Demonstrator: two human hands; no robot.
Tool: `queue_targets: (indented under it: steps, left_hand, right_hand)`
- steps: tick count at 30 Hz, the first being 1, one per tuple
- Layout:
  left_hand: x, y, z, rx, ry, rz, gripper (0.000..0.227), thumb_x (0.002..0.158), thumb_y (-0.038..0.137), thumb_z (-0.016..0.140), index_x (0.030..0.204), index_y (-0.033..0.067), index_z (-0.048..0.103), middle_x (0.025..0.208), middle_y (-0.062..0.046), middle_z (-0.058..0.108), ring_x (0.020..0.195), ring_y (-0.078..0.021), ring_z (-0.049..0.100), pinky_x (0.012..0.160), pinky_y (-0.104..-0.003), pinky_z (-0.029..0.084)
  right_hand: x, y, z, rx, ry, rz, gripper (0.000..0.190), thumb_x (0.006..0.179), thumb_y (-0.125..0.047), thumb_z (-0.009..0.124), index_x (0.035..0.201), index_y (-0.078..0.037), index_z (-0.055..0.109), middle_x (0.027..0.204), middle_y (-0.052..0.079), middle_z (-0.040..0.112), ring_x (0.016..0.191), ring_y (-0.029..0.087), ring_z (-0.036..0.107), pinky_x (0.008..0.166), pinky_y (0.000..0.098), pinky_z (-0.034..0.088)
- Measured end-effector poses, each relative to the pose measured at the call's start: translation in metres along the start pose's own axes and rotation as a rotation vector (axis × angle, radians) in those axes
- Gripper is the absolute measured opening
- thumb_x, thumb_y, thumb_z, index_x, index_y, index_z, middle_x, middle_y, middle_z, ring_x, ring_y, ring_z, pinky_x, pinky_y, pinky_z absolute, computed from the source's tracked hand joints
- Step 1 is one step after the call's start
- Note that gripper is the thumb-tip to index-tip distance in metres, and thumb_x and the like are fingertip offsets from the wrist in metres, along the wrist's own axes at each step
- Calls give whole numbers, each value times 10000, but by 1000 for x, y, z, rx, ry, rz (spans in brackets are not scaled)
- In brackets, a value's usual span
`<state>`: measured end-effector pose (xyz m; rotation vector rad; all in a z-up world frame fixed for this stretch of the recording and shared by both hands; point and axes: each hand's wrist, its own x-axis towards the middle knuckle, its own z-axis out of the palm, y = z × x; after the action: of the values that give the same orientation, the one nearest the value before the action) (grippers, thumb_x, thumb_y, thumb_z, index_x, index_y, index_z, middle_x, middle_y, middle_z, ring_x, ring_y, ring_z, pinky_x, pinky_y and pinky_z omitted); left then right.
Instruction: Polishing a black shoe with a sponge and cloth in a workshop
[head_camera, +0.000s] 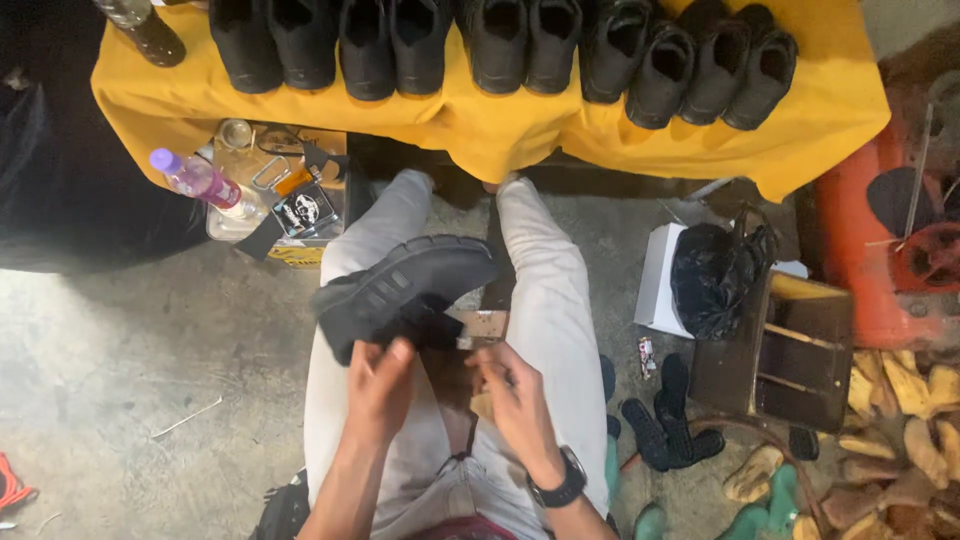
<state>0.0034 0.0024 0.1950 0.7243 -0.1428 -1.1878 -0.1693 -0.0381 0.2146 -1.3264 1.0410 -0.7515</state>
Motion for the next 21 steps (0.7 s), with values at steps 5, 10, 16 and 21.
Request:
queue_targets:
  steps: [5,10,16,21]
  left_hand:
    - [-18,2,-18,629,-158,89,684,880,185,741,1471,17,439,1524,-145,527,1402,-247,494,1199,-428,379]
    - [-22,26,29,820,-122,65,418,878,196,737,1238,0,655,1234,-124,735,1164,-207,679,1021,-361,542]
    - [-4,26,13,1139,-135,45,473,1064,421,495,690,180,336,653,79,300,605,-70,315,524,-338,236]
    - [32,25,1,1168,-204,-264,553,1057,569,415,655,234,240,601,76,266,548,-69,294,500,-333,211]
  right_hand:
    - [-4,2,-36,-126,247,233,471,1037,-473,365,1106,-132,682,892,-4,701,729,101,602,517,224,358]
    - [-2,-26,-63,411,320,228,242,919,-113,635,1155,-63,638,1054,115,662,877,204,602,722,310,459]
    - [-4,-65,-63,318,342,92,451,864,11,690,1311,26,634,1147,177,709,1037,231,682,934,314,536]
    - [-3,-47,-50,213,220,-2,370,816,75,750,1180,42,691,1166,196,764,1044,247,737,927,336,617]
